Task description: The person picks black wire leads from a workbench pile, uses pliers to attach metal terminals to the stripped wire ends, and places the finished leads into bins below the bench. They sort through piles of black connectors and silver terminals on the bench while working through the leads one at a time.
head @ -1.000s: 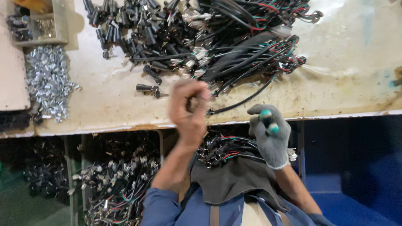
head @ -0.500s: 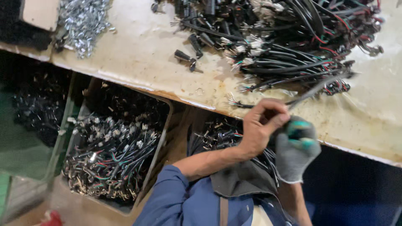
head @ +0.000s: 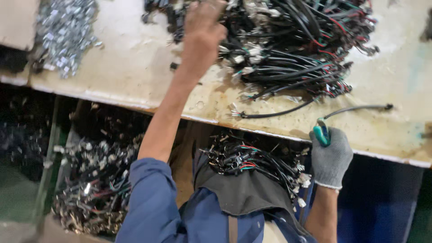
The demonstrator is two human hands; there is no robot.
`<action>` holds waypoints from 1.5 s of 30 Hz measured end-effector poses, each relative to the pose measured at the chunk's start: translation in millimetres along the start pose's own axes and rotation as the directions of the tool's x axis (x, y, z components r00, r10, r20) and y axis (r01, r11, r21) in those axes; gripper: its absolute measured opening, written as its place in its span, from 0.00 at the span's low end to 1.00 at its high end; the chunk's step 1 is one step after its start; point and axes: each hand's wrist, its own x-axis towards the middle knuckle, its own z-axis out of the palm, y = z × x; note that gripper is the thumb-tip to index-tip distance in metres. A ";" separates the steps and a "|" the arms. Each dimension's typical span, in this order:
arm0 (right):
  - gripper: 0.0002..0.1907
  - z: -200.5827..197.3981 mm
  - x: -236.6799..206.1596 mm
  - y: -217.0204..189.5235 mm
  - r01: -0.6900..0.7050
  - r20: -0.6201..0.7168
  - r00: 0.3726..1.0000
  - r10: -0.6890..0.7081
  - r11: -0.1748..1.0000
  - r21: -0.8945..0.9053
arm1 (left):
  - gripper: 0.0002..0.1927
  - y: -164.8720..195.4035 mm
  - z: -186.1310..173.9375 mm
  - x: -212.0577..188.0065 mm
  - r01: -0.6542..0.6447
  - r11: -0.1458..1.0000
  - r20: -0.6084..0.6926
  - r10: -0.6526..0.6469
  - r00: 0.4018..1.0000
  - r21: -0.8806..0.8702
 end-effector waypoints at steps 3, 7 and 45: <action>0.14 -4.4 0.3 3.9 -0.116 0.026 0.993 0.115 0.993 0.027 | 0.09 6.7 3.3 -2.7 -0.014 0.997 0.170 0.026 0.985 -0.070; 0.15 -3.9 2.1 4.9 -0.026 0.021 0.999 0.027 0.999 -0.031 | 0.07 16.4 9.4 -3.0 -0.105 0.993 0.126 0.098 0.987 0.048; 0.09 -34.9 25.0 -26.2 0.408 -0.155 0.901 -0.406 0.913 -0.014 | 0.15 86.6 -16.2 -69.5 0.334 0.852 -0.082 -0.397 0.914 -0.403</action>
